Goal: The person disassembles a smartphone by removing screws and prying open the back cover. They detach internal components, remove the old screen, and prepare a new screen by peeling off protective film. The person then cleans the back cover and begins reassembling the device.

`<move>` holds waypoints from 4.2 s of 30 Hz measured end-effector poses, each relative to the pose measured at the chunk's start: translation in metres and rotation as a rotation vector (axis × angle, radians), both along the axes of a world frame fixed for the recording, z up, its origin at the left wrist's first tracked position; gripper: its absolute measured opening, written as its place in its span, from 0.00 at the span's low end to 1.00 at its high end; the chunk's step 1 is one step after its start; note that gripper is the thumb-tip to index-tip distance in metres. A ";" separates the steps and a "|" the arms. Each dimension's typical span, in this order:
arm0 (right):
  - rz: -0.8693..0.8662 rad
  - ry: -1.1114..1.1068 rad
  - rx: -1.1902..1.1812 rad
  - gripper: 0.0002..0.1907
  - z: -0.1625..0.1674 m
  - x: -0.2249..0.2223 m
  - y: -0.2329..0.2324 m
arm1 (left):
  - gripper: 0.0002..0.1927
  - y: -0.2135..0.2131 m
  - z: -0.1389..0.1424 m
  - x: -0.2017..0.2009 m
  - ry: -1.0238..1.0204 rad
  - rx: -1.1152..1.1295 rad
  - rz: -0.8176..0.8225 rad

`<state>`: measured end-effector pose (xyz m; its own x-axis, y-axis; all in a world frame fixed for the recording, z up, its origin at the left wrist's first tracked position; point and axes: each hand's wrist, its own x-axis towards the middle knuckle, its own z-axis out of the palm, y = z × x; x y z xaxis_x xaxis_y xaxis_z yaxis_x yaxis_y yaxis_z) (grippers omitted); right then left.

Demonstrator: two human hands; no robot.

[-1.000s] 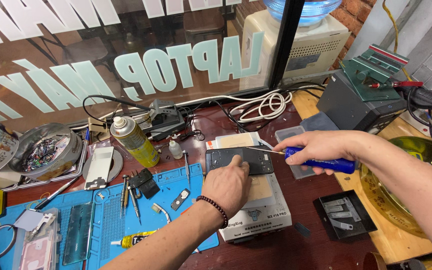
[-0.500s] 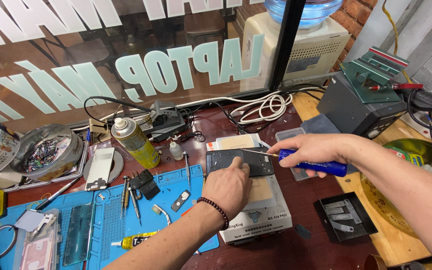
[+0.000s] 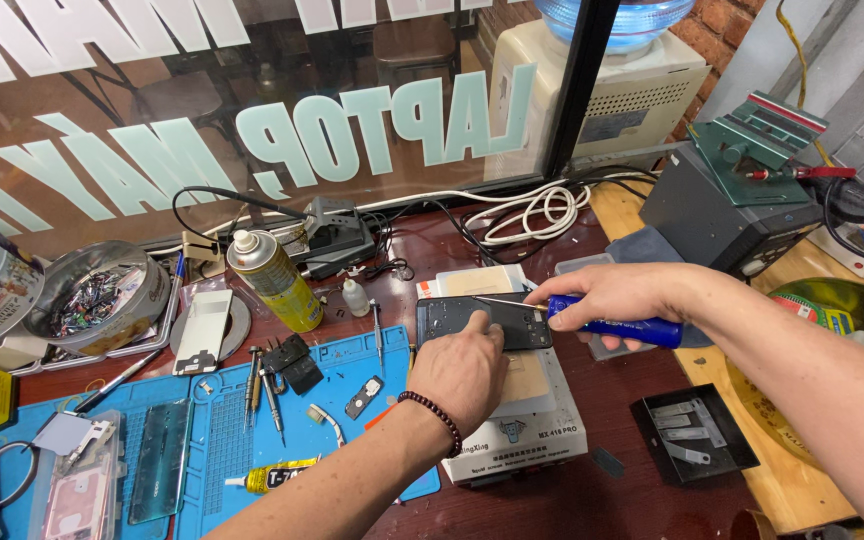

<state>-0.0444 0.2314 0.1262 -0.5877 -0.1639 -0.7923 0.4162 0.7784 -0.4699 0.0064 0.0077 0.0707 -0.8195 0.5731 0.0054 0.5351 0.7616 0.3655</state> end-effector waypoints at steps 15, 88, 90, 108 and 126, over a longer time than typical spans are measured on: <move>0.037 0.019 0.003 0.29 -0.001 -0.009 -0.019 | 0.09 -0.005 -0.010 0.000 0.039 0.052 -0.013; -0.122 -0.094 -0.100 0.30 -0.010 -0.003 0.033 | 0.13 0.004 -0.004 -0.009 -0.040 0.008 0.010; -0.102 -0.081 -0.106 0.30 -0.010 -0.002 0.031 | 0.13 0.003 -0.005 -0.009 -0.039 0.006 0.010; -0.107 -0.049 -0.119 0.30 -0.009 0.010 0.027 | 0.14 0.003 -0.003 -0.009 -0.032 -0.030 0.009; -0.133 -0.103 -0.125 0.30 -0.013 -0.006 0.036 | 0.12 0.003 -0.002 -0.010 -0.023 -0.016 0.006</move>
<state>-0.0502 0.2673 0.1128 -0.5273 -0.1915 -0.8278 0.5624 0.6517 -0.5089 -0.0038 0.0112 0.0688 -0.8229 0.5678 -0.0225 0.5218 0.7708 0.3655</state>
